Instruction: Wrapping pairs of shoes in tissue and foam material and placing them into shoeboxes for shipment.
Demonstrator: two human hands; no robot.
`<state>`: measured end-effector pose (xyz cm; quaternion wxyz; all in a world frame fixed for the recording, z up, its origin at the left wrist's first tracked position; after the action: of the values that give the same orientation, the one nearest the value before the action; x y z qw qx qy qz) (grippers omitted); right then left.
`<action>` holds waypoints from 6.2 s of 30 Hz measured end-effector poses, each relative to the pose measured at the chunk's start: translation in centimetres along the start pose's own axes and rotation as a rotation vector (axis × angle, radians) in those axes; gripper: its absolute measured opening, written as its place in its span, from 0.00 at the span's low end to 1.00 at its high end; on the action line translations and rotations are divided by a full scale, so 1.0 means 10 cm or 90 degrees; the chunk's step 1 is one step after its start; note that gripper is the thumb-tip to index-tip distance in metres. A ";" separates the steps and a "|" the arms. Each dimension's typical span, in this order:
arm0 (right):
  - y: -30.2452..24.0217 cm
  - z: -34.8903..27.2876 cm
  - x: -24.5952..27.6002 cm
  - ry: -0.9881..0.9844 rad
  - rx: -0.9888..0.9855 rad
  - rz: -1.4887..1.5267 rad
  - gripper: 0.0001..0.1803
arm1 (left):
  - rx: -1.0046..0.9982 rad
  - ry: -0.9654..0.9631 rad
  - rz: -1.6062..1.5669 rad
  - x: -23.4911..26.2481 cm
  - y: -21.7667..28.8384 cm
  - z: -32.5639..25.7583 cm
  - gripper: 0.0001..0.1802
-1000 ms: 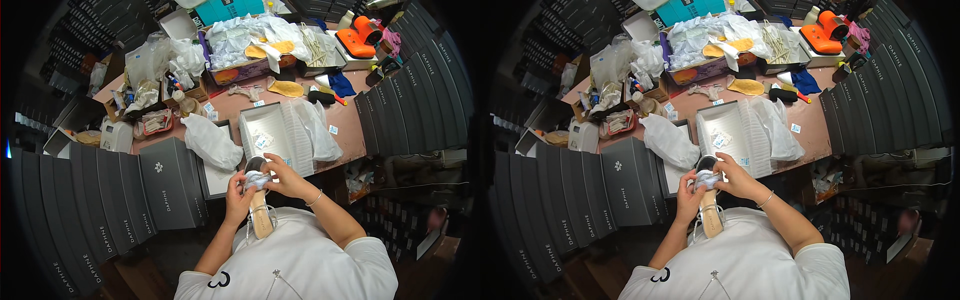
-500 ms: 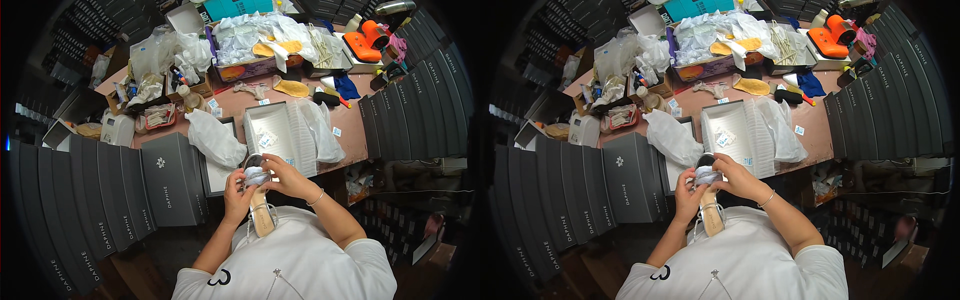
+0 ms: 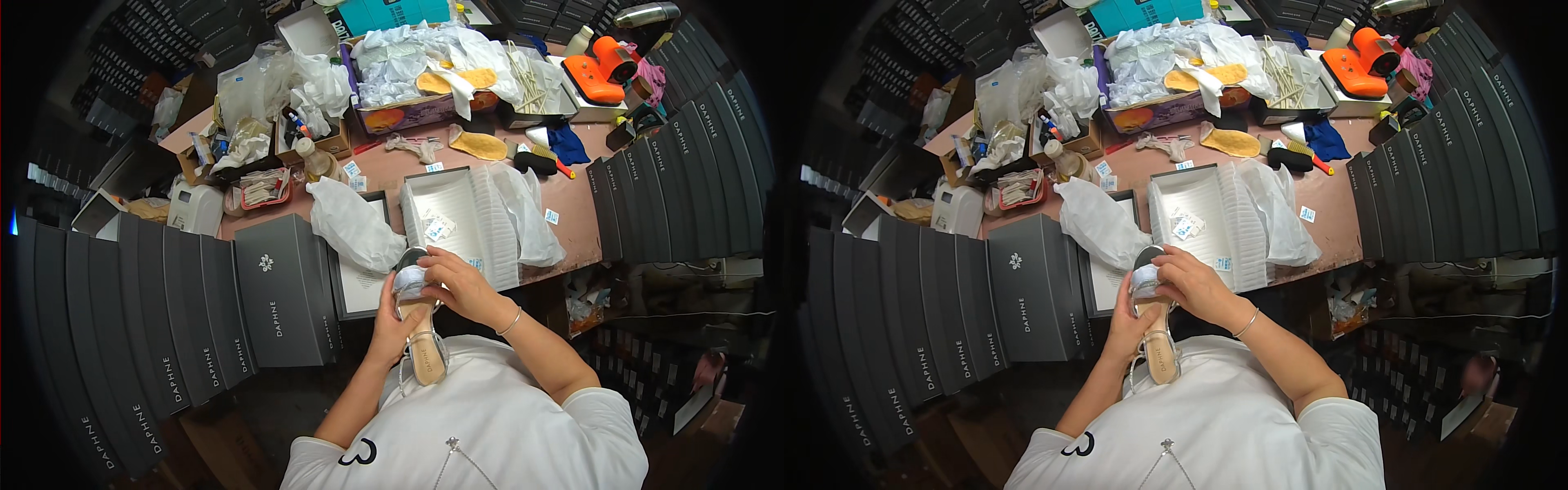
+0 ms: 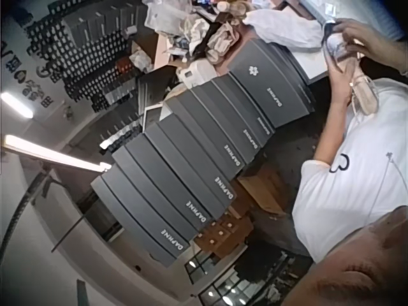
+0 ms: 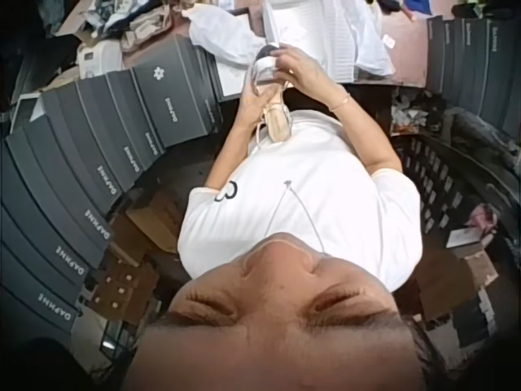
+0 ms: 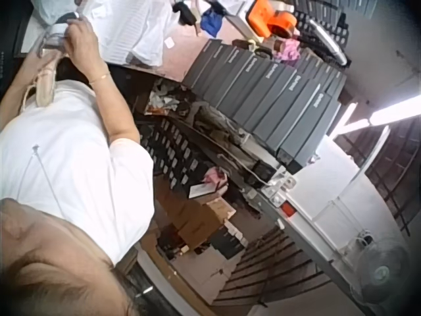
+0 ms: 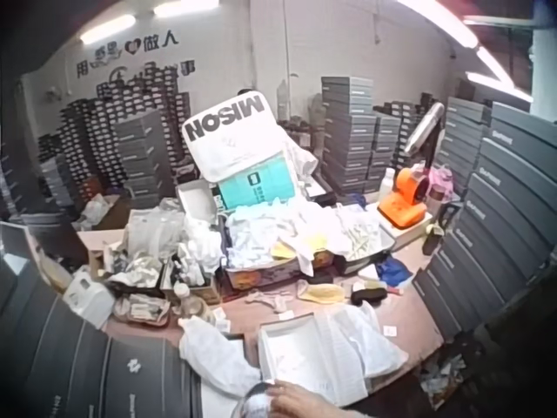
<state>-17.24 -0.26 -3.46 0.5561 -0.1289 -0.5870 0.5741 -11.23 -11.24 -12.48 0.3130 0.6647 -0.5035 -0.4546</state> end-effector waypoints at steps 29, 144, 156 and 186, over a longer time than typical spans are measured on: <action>-0.80 -0.29 -0.18 -0.139 -0.022 0.243 0.19 | 0.252 -0.451 -0.849 -0.56 0.14 0.05 0.34; 1.79 -1.51 2.30 0.233 -0.468 -0.082 0.21 | -0.310 0.128 0.652 0.59 0.55 0.52 0.26; -0.30 -0.44 0.41 0.169 0.032 -0.215 0.13 | 0.003 -0.116 -0.371 -0.65 -0.16 0.37 0.25; 1.98 -0.78 2.87 0.548 -0.273 0.226 0.13 | -0.411 -0.148 0.787 -1.14 0.60 1.39 0.11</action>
<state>-30.59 32.61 -7.34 0.6024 -0.5624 -0.3783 0.4215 -27.23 -1.56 -9.37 0.6395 0.0785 -0.6589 -0.3882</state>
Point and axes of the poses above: each hand's wrist, its own z-axis towards the middle knuckle, its own x-axis out of the back of the hand, y = z × x, the point moved 10 cm from there along z, towards the middle knuckle, and after that the axes turned 5 degrees about z, right-handed, at the moved point
